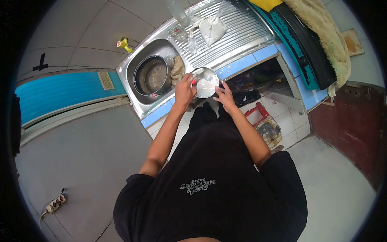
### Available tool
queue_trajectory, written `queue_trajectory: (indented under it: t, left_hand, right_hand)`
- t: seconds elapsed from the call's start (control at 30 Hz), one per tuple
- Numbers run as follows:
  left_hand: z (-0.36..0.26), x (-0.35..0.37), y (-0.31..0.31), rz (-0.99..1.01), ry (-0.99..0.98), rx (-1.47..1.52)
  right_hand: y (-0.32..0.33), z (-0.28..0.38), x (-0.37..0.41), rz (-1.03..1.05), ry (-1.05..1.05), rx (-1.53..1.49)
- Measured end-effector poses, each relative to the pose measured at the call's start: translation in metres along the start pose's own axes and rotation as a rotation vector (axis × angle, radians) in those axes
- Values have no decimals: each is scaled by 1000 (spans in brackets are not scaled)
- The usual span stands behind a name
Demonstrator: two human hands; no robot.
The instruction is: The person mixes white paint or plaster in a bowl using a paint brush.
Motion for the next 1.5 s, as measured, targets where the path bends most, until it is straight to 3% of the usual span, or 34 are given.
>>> queue_trajectory:
  t: [0.23,0.37,0.6,0.7,0.83,1.0,1.1,1.3,1.5]
  left_hand:
    - [-18,9,-16,180,-156,84]
    - [-20,21,-3,316,-102,151]
    - [0,11,6,4,-5,-65]
    - [-3,21,-8,45,55,-157]
    - [-22,35,-14,35,163,-113]
    - [-33,29,-19,-126,127,52]
    - [-25,20,-11,-215,104,-12]
    - [0,12,-10,-53,125,-149]
    - [-18,5,-22,25,-102,76]
  right_hand:
    - [1,-2,-6,17,-30,-49]
    - [1,1,-5,44,-25,-23]
    - [-2,3,-1,45,-15,-31]
    - [-3,5,-4,37,-3,-24]
    - [0,0,-7,15,-3,-27]
    - [-1,2,-4,20,4,-34]
    - [0,3,-3,15,3,-36]
    - [0,-1,-5,26,0,-28]
    - [3,1,-7,16,1,-38]
Point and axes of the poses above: each hand's wrist, its own x-axis away from the middle knuckle, its own y-axis out of the back of the hand, z = x × y, the point moved 6 cm from there along -x, towards the middle knuckle, and after that the axes turned 8 degrees about -y, right-handed, at the moved point
